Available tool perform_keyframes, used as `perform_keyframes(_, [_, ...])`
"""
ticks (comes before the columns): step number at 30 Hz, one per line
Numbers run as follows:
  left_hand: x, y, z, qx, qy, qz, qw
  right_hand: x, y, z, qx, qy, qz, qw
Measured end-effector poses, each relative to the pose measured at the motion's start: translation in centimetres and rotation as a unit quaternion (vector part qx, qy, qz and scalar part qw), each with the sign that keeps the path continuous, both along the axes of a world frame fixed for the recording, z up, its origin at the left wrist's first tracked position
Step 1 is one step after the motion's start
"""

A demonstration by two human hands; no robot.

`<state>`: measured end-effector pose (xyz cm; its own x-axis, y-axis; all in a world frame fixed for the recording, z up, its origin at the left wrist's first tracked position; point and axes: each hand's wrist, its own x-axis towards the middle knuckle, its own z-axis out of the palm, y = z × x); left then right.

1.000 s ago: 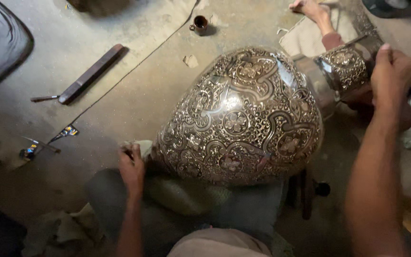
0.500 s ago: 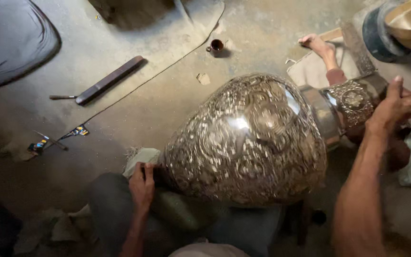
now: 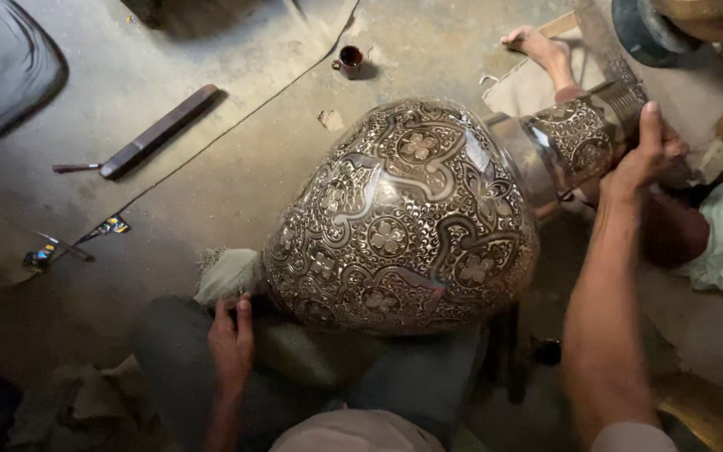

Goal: The person is engraving a large metal vase using a chisel and a wooden mallet. They hold the chisel against the vase's surface and strike it repeatedly to create intricate floral patterns.

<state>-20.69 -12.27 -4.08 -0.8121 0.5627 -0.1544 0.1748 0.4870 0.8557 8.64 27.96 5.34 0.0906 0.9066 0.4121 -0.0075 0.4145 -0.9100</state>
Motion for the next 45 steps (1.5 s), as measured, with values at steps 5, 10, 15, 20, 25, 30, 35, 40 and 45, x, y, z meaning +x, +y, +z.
perform_keyframes(5, [-0.6, -0.4, -1.0, 0.007, -0.021, 0.000, 1.000, 1.3, -1.0, 0.5, -0.047, -0.070, 0.077, 0.994])
perform_keyframes(10, [-1.1, -0.4, -0.9, 0.186, -0.142, 0.069, 0.970, 4.9, -6.9, -2.0, 0.148, -0.281, 0.018, 0.948])
perform_keyframes(15, [0.9, 1.8, 1.0, 0.282, -0.172, 0.036, 0.943, 11.7, -20.1, -8.9, -0.108, -0.631, -0.042, 0.767])
perform_keyframes(20, [4.7, 4.5, 4.0, 0.373, -0.265, -0.047, 0.888, 13.2, -28.1, -12.1, -0.332, -0.650, -0.033, 0.683])
perform_keyframes(25, [8.0, 7.0, 4.1, 0.446, -0.350, -0.113, 0.816, 12.2, -29.4, -12.7, -0.160, -0.614, -0.035, 0.772])
perform_keyframes(30, [10.4, 8.1, 2.8, 0.452, -0.304, -0.139, 0.827, 13.8, -28.2, -12.0, -0.518, -0.264, -0.105, 0.807])
perform_keyframes(35, [12.1, 8.1, 2.1, 0.481, -0.243, -0.135, 0.831, 16.1, -25.7, -5.9, -0.377, -0.140, 0.030, 0.915])
perform_keyframes(40, [13.0, 8.2, 1.7, 0.480, -0.236, -0.141, 0.833, 13.9, -23.3, 5.2, -0.257, -0.350, 0.132, 0.891])
perform_keyframes(45, [13.2, 8.8, 1.8, 0.484, -0.126, -0.145, 0.854, 9.0, -22.2, 12.0, -0.086, -0.548, 0.227, 0.801])
